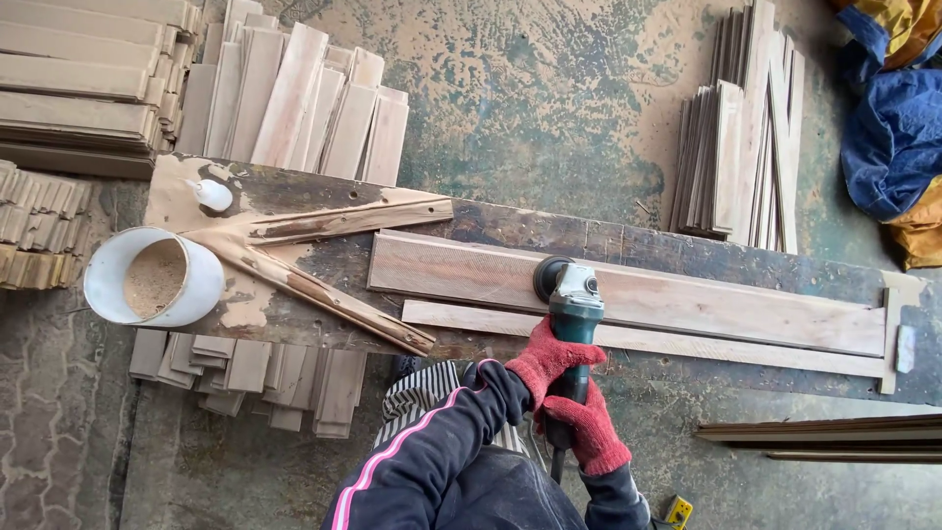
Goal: Sanding wooden planks using an angle grinder with a sanding attachment.
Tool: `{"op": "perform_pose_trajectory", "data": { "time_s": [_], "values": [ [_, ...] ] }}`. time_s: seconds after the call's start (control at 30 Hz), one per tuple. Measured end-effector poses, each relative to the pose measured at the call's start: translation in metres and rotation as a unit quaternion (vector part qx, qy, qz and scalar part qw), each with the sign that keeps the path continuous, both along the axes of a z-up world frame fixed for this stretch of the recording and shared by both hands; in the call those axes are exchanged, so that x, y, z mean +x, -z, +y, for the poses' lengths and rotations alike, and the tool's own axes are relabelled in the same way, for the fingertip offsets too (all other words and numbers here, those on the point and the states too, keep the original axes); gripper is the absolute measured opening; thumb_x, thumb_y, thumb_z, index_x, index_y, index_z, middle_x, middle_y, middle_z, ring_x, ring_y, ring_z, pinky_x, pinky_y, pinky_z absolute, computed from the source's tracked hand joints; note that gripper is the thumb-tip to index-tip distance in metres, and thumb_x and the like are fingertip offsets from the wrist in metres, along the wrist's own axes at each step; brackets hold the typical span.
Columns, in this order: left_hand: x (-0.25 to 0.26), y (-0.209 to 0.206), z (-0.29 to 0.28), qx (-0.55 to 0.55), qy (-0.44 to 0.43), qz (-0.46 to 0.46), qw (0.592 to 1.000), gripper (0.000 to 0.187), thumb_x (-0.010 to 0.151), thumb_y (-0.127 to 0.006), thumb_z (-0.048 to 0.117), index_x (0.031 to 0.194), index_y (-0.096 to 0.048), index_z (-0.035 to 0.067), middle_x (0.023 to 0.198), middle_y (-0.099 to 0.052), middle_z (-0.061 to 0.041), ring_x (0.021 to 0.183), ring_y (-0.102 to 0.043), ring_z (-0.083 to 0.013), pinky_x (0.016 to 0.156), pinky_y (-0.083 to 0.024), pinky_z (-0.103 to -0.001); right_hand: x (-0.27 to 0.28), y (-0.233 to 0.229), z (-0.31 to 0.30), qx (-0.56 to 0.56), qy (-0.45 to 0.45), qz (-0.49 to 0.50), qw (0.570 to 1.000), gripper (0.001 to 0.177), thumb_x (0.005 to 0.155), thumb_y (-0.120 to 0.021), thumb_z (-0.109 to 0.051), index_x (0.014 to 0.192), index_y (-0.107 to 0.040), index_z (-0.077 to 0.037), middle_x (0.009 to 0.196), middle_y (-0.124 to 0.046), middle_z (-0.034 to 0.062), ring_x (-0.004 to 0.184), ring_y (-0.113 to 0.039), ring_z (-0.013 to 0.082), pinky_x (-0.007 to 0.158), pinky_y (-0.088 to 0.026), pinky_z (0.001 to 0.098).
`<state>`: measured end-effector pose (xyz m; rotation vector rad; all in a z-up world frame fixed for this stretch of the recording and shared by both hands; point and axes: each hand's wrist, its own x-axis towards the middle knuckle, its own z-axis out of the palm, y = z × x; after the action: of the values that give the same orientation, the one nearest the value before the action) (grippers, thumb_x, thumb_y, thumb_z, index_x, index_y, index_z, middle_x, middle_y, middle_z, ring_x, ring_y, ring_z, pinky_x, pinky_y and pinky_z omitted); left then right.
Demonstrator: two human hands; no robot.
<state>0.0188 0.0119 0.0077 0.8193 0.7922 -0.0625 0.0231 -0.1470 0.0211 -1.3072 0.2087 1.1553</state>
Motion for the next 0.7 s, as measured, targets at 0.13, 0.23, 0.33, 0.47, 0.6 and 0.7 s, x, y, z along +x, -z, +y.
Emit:
{"op": "perform_pose_trajectory", "data": {
  "time_s": [0.13, 0.23, 0.33, 0.47, 0.6, 0.7],
  "values": [
    [-0.007, -0.011, 0.011, 0.015, 0.006, 0.011, 1.000, 0.079, 0.054, -0.090, 0.015, 0.126, -0.060, 0.007, 0.103, -0.071, -0.009, 0.084, -0.069, -0.0203, 0.078, -0.061, -0.034, -0.002, -0.013, 0.011, -0.031, -0.016, -0.009, 0.999, 0.043, 0.074, -0.073, 0.006, 0.115, -0.062, 0.007, 0.078, -0.071, 0.0275, 0.057, -0.066, 0.0363, 0.053, -0.054, 0.0419],
    [-0.011, -0.008, 0.016, -0.006, -0.011, 0.000, 1.000, 0.081, 0.053, -0.091, 0.013, 0.127, -0.059, 0.006, 0.102, -0.071, -0.010, 0.081, -0.069, -0.0209, 0.076, -0.062, -0.033, -0.002, 0.002, 0.009, -0.017, -0.025, -0.016, 0.999, 0.042, 0.073, -0.075, 0.008, 0.114, -0.063, 0.008, 0.081, -0.072, 0.0263, 0.059, -0.068, 0.0356, 0.055, -0.056, 0.0418],
    [-0.016, -0.006, 0.019, -0.027, -0.037, 0.005, 0.999, 0.080, 0.053, -0.091, 0.010, 0.126, -0.060, 0.006, 0.102, -0.072, -0.011, 0.080, -0.070, -0.0214, 0.074, -0.062, -0.033, -0.007, -0.007, 0.020, -0.048, -0.030, -0.026, 0.998, 0.045, 0.074, -0.075, 0.007, 0.116, -0.062, 0.007, 0.080, -0.070, 0.0269, 0.060, -0.067, 0.0363, 0.053, -0.056, 0.0441],
    [-0.032, -0.026, 0.033, -0.051, -0.051, -0.007, 0.997, 0.077, 0.054, -0.091, 0.010, 0.126, -0.061, 0.008, 0.102, -0.072, -0.009, 0.081, -0.070, -0.0200, 0.076, -0.062, -0.033, -0.010, -0.007, 0.026, -0.029, -0.036, -0.001, 0.999, 0.042, 0.075, -0.074, 0.007, 0.115, -0.060, 0.008, 0.078, -0.069, 0.0279, 0.057, -0.066, 0.0376, 0.051, -0.055, 0.0440],
    [-0.063, -0.042, 0.036, -0.087, 0.006, -0.020, 0.996, 0.071, 0.059, -0.090, 0.022, 0.123, -0.061, 0.008, 0.104, -0.069, -0.008, 0.091, -0.067, -0.0208, 0.086, -0.058, -0.035, -0.013, -0.001, 0.028, -0.027, -0.050, -0.005, 0.998, 0.047, 0.074, -0.075, 0.007, 0.118, -0.058, 0.007, 0.078, -0.070, 0.0274, 0.057, -0.067, 0.0381, 0.050, -0.056, 0.0444],
    [-0.079, -0.051, 0.033, -0.097, 0.015, -0.022, 0.995, 0.065, 0.066, -0.087, 0.019, 0.124, -0.061, 0.007, 0.102, -0.069, -0.009, 0.087, -0.067, -0.0209, 0.080, -0.057, -0.035, -0.015, -0.004, 0.031, -0.037, -0.057, -0.002, 0.998, 0.046, 0.073, -0.073, 0.008, 0.116, -0.059, 0.009, 0.078, -0.070, 0.0282, 0.056, -0.067, 0.0388, 0.052, -0.056, 0.0449]
  ]
}}
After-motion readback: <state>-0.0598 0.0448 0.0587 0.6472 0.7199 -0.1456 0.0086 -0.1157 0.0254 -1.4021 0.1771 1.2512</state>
